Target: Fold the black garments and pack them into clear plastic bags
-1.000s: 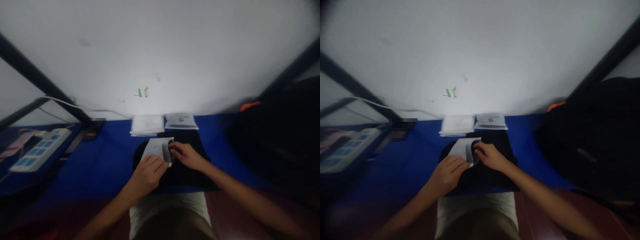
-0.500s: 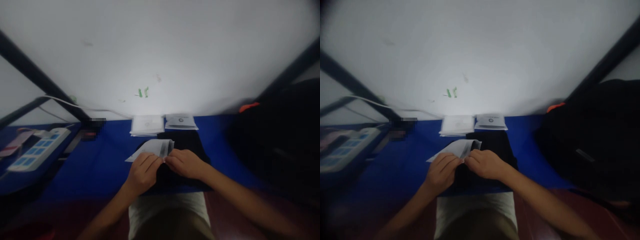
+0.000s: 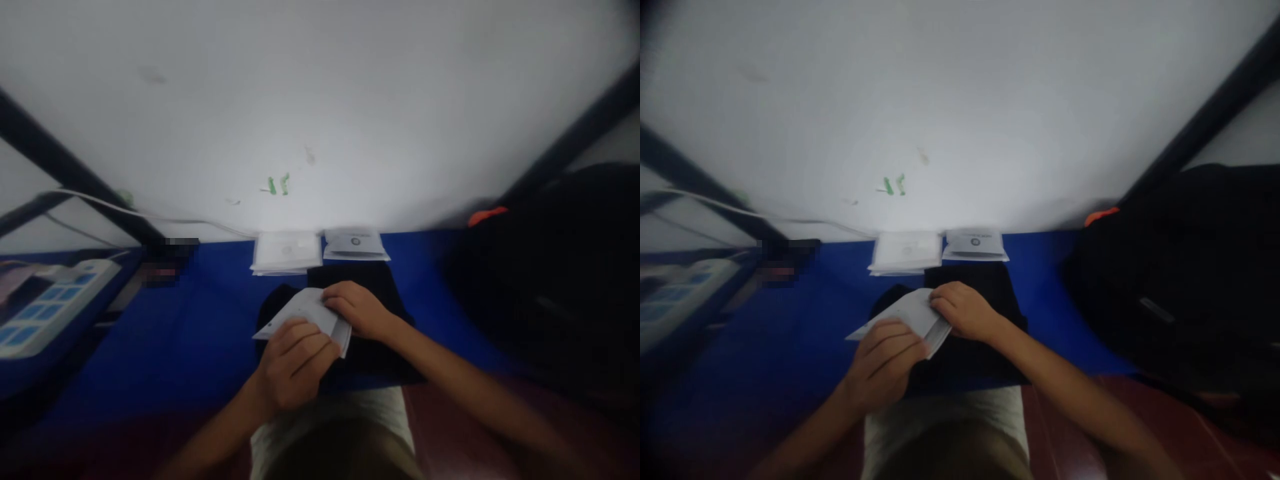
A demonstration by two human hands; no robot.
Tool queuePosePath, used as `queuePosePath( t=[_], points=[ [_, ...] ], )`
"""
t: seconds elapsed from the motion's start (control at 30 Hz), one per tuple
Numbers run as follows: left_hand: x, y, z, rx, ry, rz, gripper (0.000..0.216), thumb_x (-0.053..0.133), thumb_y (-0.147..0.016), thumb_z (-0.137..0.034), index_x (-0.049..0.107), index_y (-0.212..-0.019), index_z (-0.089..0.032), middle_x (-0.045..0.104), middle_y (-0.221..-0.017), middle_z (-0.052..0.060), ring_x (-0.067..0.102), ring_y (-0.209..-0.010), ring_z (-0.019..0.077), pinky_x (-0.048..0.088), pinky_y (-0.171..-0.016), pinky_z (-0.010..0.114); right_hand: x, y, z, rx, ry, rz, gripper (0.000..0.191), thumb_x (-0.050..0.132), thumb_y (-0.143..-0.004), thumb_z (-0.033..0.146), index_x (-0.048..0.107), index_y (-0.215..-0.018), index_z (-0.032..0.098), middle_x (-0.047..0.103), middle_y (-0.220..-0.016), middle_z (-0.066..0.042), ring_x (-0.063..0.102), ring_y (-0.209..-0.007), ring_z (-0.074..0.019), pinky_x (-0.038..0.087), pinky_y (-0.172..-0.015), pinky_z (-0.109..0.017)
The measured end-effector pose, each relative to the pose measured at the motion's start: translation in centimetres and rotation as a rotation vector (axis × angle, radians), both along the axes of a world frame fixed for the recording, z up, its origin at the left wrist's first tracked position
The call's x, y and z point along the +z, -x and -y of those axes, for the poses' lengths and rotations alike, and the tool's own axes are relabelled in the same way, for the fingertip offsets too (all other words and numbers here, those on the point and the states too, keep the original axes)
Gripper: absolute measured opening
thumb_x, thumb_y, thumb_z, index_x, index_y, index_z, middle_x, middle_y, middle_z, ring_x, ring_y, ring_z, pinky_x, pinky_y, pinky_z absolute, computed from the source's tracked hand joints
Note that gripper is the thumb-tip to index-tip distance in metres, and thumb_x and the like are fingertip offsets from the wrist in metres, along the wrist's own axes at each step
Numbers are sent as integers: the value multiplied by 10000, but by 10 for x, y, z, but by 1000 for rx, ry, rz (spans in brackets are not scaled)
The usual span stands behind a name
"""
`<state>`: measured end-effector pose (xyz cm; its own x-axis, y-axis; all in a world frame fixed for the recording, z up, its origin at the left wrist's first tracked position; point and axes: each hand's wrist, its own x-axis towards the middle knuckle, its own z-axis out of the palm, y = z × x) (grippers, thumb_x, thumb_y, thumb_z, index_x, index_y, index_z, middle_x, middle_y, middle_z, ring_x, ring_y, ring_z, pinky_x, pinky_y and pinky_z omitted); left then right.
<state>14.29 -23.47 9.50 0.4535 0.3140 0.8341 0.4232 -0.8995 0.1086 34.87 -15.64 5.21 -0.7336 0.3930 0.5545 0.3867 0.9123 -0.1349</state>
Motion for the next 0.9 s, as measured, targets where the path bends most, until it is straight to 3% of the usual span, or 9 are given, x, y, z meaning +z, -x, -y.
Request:
queuePosePath(
  t=[0.1, 0.23, 0.3, 0.4, 0.5, 0.6, 0.73, 0.83, 0.9],
  points=[
    [3, 4, 0, 88, 5, 27, 235, 592, -833, -27, 644, -1043, -116, 695, -923, 73, 621, -935, 198, 519, -886, 384, 3, -3, -11, 24, -96, -109, 139, 448, -945, 199, 566, -1013, 175, 672, -1101, -136, 606, -1057, -227, 524, -878, -401],
    [-9, 15, -2, 295, 107, 60, 407, 663, -826, -93, 556, -1219, -112, 653, -1046, 125, 598, -1016, 237, 515, -896, 420, 6, -26, -51, -312, -185, 19, 179, 436, -936, 137, 601, -1003, 154, 648, -1229, -170, 583, -1160, -260, 510, -911, -402],
    [-20, 22, 0, 263, 232, -49, 398, 642, -852, -117, 544, -1237, -124, 636, -1076, 129, 589, -1028, 238, 516, -897, 419, 7, -37, -77, -509, -121, 169, 258, 408, -930, 91, 618, -1071, 140, 598, -1325, -177, 543, -1228, -273, 481, -954, -397],
    [-34, 33, 7, 110, 413, -304, 296, 629, -882, -194, 581, -1171, -151, 633, -1080, 113, 594, -1027, 237, 524, -892, 411, 1, -46, -111, -627, -17, 364, 335, 386, -950, 96, 583, -1222, 92, 550, -1378, -204, 454, -1320, -307, 397, -1046, -423],
    [-42, 44, 14, 42, 539, -471, 359, 696, -846, -296, 583, -1163, -171, 631, -1117, 106, 589, -1066, 258, 528, -899, 427, -12, -46, -130, -584, 45, 462, 423, 436, -986, 270, 489, -1365, 88, 533, -1393, -210, 438, -1325, -337, 343, -1077, -460],
    [-47, 55, 17, 42, 617, -535, 488, 753, -789, -302, 551, -1214, -172, 614, -1177, 115, 567, -1119, 280, 512, -933, 458, -25, -46, -136, -549, 90, 493, 626, 443, -963, 528, 354, -1485, 195, 395, -1513, -188, 343, -1378, -401, 256, -1090, -576],
    [-50, 63, 16, 33, 660, -586, 389, 729, -781, -176, 572, -1136, -181, 590, -1209, 107, 548, -1139, 279, 485, -958, 462, -17, -45, -132, -516, 177, 511, 597, 386, -976, 557, 396, -1469, 220, 363, -1536, -175, 283, -1413, -408, 230, -1090, -603],
    [-47, 64, 14, 7, 666, -612, 268, 686, -810, -124, 590, -1051, -191, 601, -1174, 83, 561, -1098, 256, 481, -936, 425, 3, -33, -102, -462, 215, 431, 593, 426, -976, 516, 464, -1408, 112, 423, -1482, -227, 352, -1385, -372, 287, -1092, -534],
    [-45, 65, 10, -9, 670, -632, 224, 687, -831, -148, 596, -1029, -196, 621, -1124, 63, 577, -1050, 240, 485, -898, 393, 13, -16, -62, -350, 219, 337, 612, 454, -955, 547, 500, -1362, 92, 499, -1413, -228, 468, -1298, -333, 359, -1061, -471]
  ],
)
